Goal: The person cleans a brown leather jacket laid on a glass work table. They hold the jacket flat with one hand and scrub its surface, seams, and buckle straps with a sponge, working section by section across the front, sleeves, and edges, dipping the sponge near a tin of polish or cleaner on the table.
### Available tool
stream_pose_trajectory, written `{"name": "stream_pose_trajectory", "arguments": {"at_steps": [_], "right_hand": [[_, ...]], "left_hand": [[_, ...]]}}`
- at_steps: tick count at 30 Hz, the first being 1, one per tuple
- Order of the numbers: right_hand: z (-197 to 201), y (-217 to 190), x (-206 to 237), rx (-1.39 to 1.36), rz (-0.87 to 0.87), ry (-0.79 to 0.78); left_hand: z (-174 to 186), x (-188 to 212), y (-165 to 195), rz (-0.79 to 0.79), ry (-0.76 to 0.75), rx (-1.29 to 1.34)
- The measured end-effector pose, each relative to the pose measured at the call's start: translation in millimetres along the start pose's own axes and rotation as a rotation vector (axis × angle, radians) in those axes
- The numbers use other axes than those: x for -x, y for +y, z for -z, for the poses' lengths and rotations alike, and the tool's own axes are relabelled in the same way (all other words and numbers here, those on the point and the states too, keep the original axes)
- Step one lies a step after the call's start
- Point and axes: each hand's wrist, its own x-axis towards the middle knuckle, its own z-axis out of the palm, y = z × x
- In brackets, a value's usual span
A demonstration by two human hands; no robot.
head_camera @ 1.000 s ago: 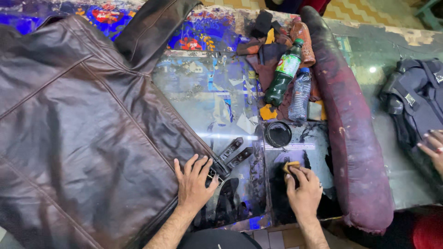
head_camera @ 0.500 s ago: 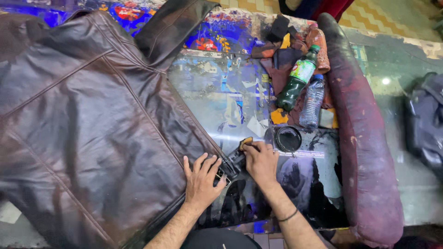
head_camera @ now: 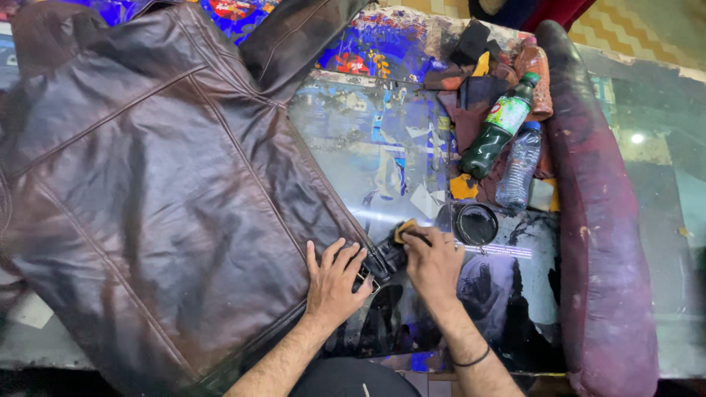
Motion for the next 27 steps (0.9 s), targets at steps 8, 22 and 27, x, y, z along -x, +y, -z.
{"name": "stream_pose_trajectory", "arguments": {"at_steps": [8,22,27], "right_hand": [[0.5,-11.6,2.2,0.049,0.078,-0.087],[-9.3,17.6,-2.3,0.104,0.026,-0.073],[-11.2,32.2,-7.4,0.093,-0.029,-0.054]], "left_hand": [[-0.1,0.3,0.4,0.01,-0.062,-0.004],[-1.4,0.0,0.9,-0.008,0.003,-0.01],[-2.9,2.2,0.9,0.008,-0.008,-0.002]]}}
